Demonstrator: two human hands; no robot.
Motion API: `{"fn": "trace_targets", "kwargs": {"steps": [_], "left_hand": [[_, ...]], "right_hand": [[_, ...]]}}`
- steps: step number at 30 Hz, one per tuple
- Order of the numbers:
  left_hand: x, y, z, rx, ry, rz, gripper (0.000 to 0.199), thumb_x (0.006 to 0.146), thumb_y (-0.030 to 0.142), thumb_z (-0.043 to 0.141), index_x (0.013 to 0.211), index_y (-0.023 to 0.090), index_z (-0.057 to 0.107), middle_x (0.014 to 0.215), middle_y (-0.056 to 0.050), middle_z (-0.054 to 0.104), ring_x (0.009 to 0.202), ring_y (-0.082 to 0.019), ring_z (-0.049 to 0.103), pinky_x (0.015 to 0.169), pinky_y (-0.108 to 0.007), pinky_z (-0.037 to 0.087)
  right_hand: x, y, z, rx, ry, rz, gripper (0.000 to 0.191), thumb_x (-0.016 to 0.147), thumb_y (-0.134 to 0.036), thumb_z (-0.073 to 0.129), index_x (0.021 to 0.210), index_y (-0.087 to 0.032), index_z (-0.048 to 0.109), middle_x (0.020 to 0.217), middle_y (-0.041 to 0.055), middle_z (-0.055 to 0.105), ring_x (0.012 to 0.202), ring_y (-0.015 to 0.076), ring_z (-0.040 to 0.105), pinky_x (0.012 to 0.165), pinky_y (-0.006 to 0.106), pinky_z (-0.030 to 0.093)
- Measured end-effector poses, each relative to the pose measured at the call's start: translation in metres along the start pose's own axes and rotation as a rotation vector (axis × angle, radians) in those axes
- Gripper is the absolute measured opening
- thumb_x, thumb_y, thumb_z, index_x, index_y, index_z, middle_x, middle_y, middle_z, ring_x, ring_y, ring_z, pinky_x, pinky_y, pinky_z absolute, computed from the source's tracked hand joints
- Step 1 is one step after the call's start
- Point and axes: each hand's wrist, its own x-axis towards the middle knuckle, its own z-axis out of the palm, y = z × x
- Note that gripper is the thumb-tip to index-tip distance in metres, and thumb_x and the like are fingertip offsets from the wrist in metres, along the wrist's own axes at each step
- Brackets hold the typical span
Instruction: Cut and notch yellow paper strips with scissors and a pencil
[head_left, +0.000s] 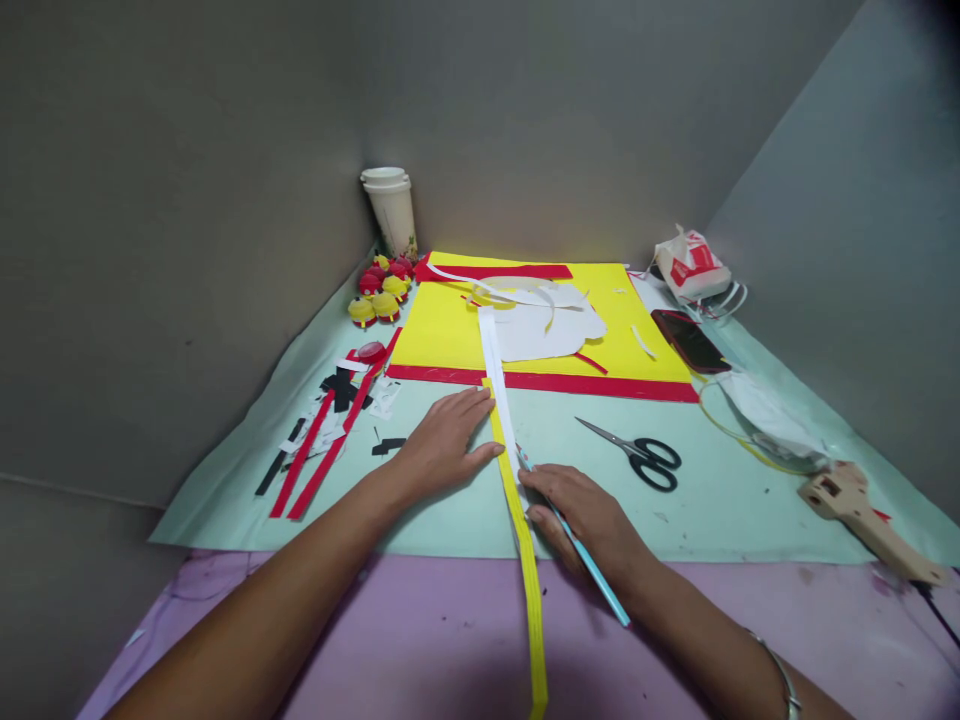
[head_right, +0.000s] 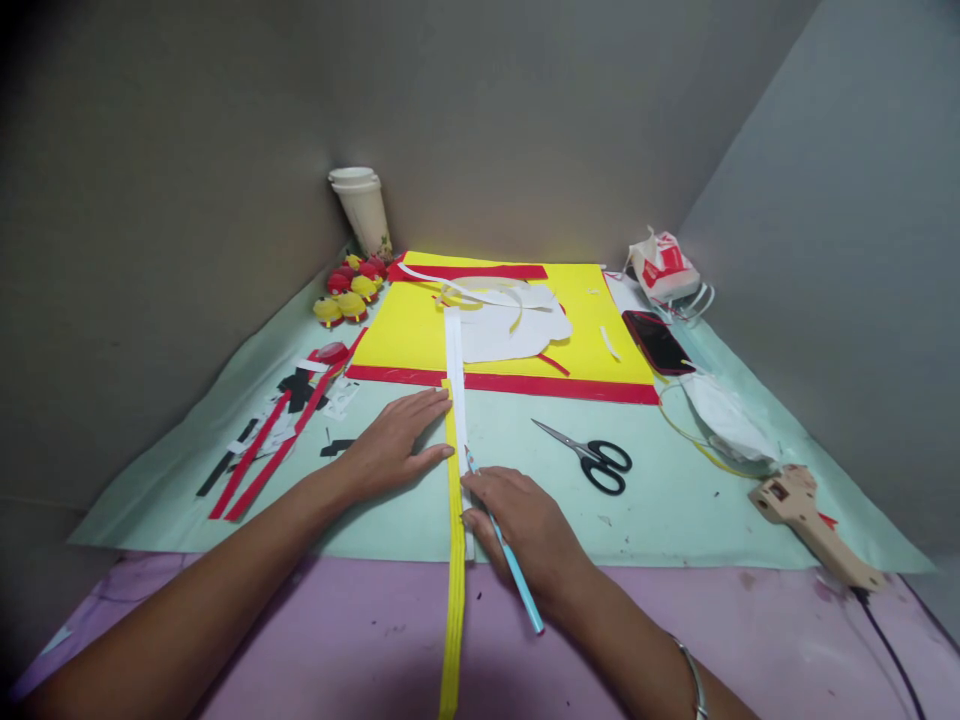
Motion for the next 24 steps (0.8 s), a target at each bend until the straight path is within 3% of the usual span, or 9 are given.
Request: {"fn": "trace_targets", "kwargs": {"steps": [13, 24], "left_hand": [[-0.009, -0.007, -0.011, 0.011, -0.001, -0.036, 0.052, 0.092, 0.045, 0.052, 0.138, 0.02, 0.048, 0.145, -0.009, 0.05, 0.137, -0.025, 0.041, 0.115, -0.043, 0.03], [-0.009, -0.014, -0.017, 0.096, 0.05, -0.125, 0.047, 0.093, 0.042, 0.05, 0.133, 0.018, 0.053, 0.142, -0.011, 0.053, 0.135, -0.027, 0.044, 0.114, -0.047, 0.03]], "right_hand": [[-0.004, 0.0, 0.0, 0.019, 0.1, 0.016, 0.038, 0.089, -0.02, 0.058, 0.126, -0.024, 0.052, 0.113, 0.0106, 0.069, 0.106, 0.0269, 0.063, 0.09, 0.045, 0.054], [-0.001, -0.005, -0.007, 0.112, -0.049, -0.169, 0.053, 0.08, -0.025, 0.069, 0.129, -0.025, 0.048, 0.119, 0.0104, 0.067, 0.114, 0.0284, 0.06, 0.099, 0.047, 0.049]]}}
